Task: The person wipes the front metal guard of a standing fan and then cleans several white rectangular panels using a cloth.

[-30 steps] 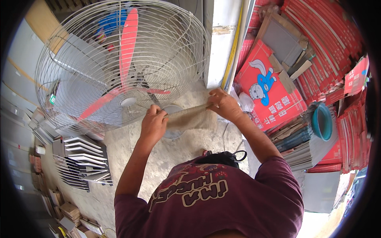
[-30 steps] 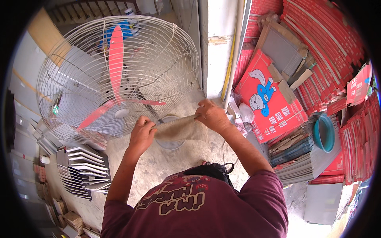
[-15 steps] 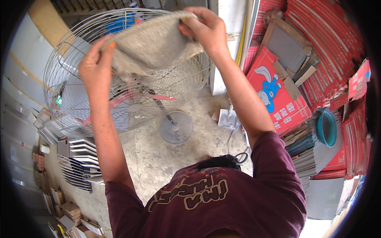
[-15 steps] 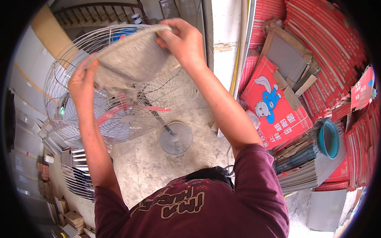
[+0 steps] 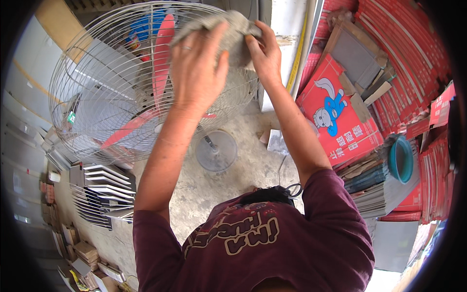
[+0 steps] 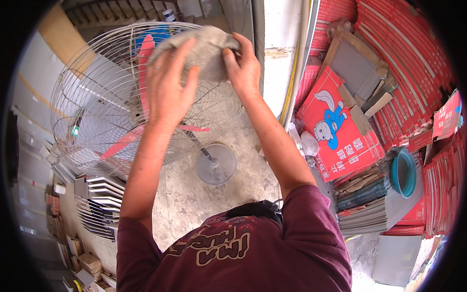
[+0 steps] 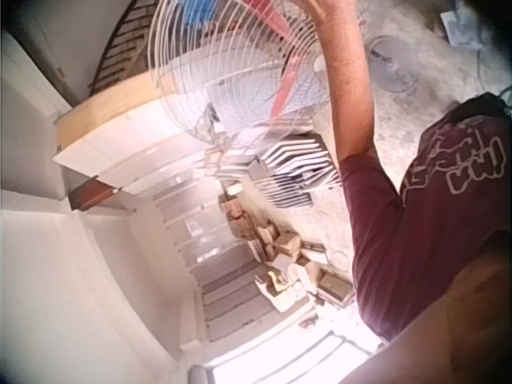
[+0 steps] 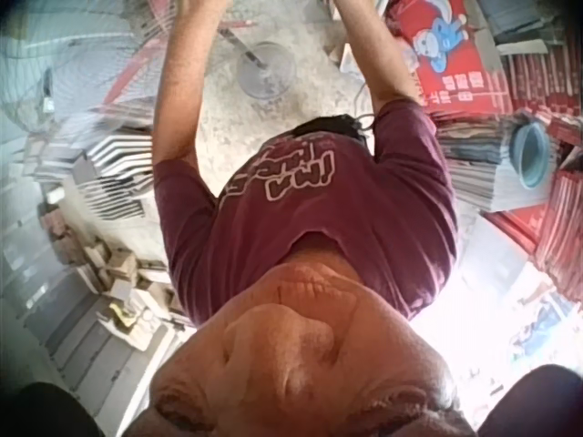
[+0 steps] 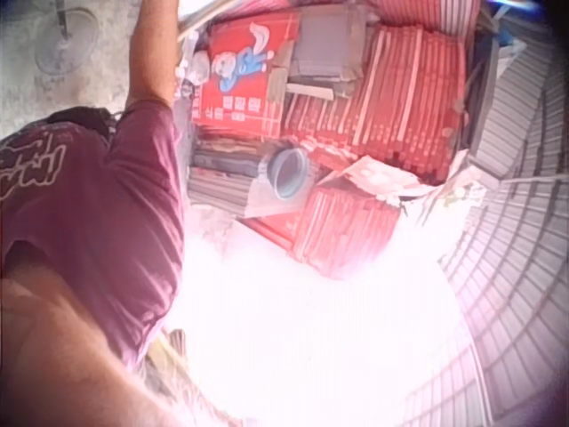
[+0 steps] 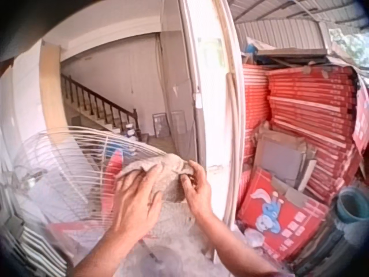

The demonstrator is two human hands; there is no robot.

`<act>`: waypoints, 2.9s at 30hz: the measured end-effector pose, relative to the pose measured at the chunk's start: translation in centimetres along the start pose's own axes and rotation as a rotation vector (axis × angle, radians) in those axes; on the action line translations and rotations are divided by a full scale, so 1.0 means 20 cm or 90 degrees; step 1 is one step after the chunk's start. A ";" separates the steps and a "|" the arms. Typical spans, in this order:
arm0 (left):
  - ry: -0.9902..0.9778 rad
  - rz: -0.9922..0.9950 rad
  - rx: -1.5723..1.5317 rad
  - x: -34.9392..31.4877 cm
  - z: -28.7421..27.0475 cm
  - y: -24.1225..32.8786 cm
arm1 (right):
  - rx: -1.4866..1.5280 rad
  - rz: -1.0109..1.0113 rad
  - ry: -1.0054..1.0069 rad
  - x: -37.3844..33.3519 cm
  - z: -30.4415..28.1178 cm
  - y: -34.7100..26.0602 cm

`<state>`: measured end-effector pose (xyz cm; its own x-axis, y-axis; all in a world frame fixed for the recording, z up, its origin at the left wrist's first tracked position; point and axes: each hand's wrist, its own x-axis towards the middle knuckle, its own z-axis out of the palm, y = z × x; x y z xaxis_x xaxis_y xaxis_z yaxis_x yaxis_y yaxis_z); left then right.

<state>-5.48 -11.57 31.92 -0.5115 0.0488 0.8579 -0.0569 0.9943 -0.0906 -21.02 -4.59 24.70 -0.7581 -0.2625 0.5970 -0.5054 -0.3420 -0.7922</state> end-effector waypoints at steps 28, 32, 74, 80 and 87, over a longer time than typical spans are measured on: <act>0.055 -0.511 -0.449 -0.63 -0.01 0.11 | 0.190 0.011 0.021 -0.36 0.01 0.11; 0.133 -0.380 -0.319 -0.56 -0.15 -0.02 | 0.141 -0.098 -0.060 -0.30 0.15 -0.13; 0.609 -0.775 -0.381 -2.01 -1.00 -1.28 | -0.160 -0.590 -0.585 -1.43 1.97 -0.38; 0.613 -0.768 -0.382 -2.02 -0.94 -1.25 | -0.216 -0.554 -0.555 -1.49 1.91 -0.31; 0.572 -0.588 -0.335 -1.58 -1.02 -1.07 | -0.161 -0.440 -0.488 -1.33 1.76 -0.53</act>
<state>29.37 -32.42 17.02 0.2648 -0.7932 0.5484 0.3598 0.6089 0.7070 18.98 -25.75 21.58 0.1443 -0.6114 0.7781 -0.8652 -0.4596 -0.2007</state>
